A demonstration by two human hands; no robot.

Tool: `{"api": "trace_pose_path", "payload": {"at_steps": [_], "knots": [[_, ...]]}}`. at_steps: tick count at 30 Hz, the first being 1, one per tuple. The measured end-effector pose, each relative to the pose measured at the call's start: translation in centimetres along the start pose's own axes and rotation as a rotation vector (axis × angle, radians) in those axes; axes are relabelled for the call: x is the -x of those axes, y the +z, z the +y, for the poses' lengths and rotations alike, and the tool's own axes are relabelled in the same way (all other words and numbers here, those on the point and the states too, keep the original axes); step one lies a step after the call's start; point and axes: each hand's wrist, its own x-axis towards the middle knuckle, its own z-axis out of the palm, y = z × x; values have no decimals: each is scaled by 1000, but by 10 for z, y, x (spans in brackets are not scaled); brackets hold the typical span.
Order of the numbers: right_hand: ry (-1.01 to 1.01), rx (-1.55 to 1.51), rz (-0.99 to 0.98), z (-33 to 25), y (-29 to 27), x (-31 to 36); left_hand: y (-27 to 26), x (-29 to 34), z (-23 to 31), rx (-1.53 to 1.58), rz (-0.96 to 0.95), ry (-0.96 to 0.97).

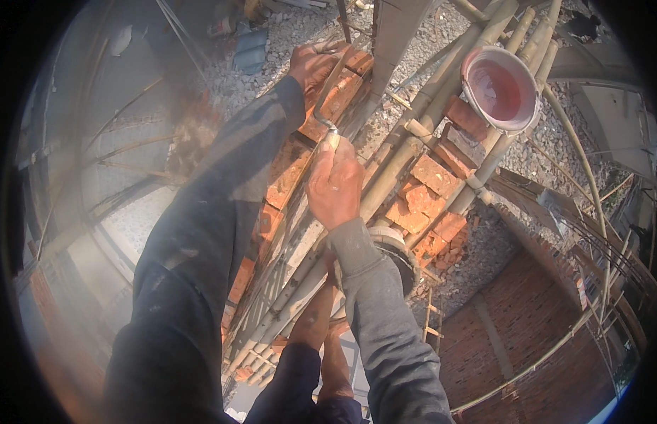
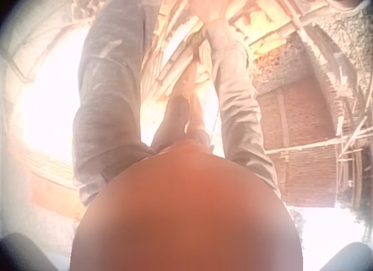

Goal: The person scoops mortar from a bucket with a trowel, applies it to a brick, and places the brick onto a wall under construction. The person repeats this process, adding bricks to the wall and tapping them into place.

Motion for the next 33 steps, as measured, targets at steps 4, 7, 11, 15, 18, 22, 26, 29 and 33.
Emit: {"api": "trace_pose_path", "payload": {"at_steps": [4,7,11,15,18,22,26,29,33], "knots": [[-95,48,3,0,3,3,-3,2,0,77,-29,-140],[-105,80,67,1,6,3,3,5,2,434,-28,-150],[-100,93,94,5,10,5,3,6,6,25,30,-59],[-21,81,62,8,12,6,-7,5,3,17,-16,-53],[-5,71,72,8,13,5,-5,3,-3,96,-68,37],[-21,160,69,2,14,5,6,4,-4,5,15,6],[-12,48,56,-8,14,5,2,5,4,222,41,-51],[-93,83,73,-12,12,5,-1,9,9,348,-45,-181],[-30,58,92,-6,11,-1,-2,20,17,137,-5,203]]}}
